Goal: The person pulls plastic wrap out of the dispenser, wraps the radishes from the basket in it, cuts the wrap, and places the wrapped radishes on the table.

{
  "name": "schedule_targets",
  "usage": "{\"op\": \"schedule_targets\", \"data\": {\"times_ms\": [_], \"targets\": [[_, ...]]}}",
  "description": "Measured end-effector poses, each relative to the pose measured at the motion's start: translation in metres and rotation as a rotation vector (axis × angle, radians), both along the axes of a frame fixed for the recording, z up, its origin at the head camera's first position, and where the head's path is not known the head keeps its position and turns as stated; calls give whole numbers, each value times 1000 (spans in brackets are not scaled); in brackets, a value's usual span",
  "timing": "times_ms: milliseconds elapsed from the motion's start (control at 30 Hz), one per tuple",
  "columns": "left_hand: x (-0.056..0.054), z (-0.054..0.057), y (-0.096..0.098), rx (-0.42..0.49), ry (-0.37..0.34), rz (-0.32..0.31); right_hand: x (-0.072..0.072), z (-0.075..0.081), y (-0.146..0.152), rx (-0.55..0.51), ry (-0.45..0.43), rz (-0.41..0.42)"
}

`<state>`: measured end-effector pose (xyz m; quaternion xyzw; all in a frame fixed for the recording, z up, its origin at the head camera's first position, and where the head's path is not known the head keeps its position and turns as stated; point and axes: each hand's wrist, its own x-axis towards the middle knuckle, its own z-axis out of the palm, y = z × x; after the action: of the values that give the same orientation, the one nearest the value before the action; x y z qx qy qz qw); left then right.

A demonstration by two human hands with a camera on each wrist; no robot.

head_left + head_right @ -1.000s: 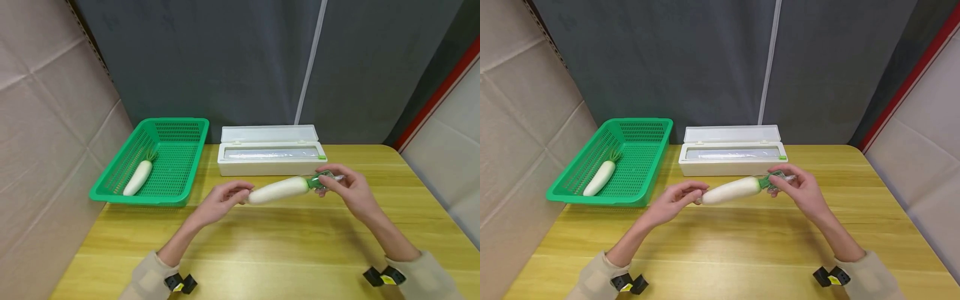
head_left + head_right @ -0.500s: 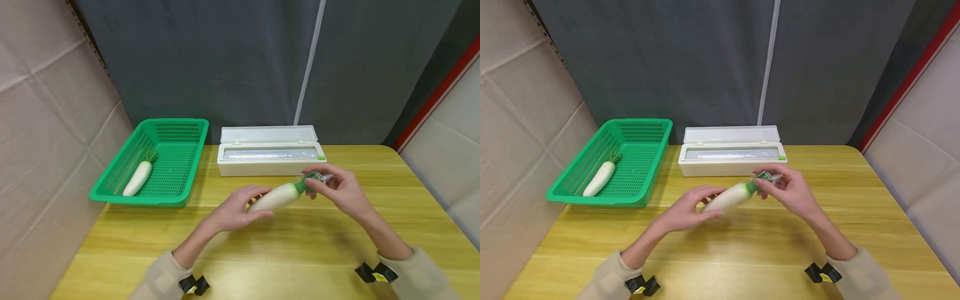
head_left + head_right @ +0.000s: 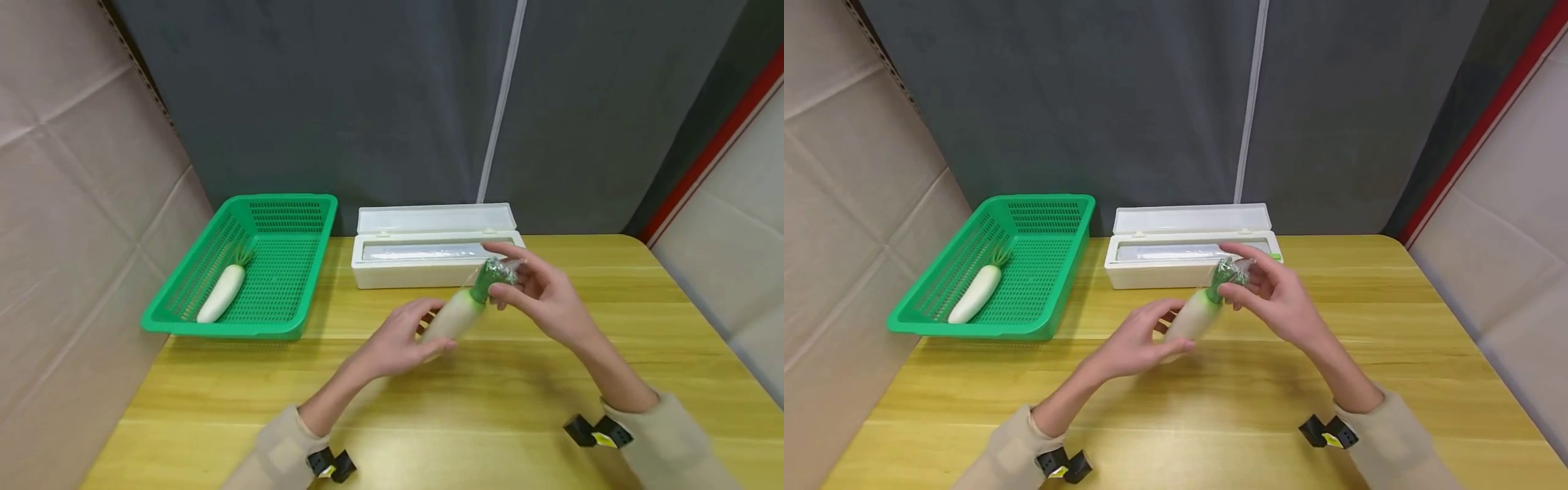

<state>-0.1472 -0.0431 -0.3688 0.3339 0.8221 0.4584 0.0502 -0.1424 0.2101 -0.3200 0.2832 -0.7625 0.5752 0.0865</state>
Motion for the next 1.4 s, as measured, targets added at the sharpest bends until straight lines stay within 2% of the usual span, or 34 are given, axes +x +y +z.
{"op": "schedule_targets", "data": {"times_ms": [100, 200, 400, 533, 733, 867, 1100, 1400], "targets": [[0, 0, 3, 52, -16, 24, -2, -1, -4, -91, -23, 66], [0, -1, 7, 109, -19, 54, -4, -5, -8, -128, -40, 85], [-1, 1, 15, 244, -7, 98, -5, -14, -17, -26, -29, 28], [-1, 3, 19, 290, 13, 114, -5, -16, -20, 20, 5, -25], [-4, 6, 23, 321, 23, 114, -8, -17, -24, 37, 58, -73], [-6, 6, 24, 337, 13, 93, -10, -17, -24, 65, 99, -106], [-8, 5, 25, 326, 15, 61, -12, -17, -23, 96, 106, -163], [-11, 6, 24, 290, 49, 53, -14, -15, -21, 19, 149, -183]]}}
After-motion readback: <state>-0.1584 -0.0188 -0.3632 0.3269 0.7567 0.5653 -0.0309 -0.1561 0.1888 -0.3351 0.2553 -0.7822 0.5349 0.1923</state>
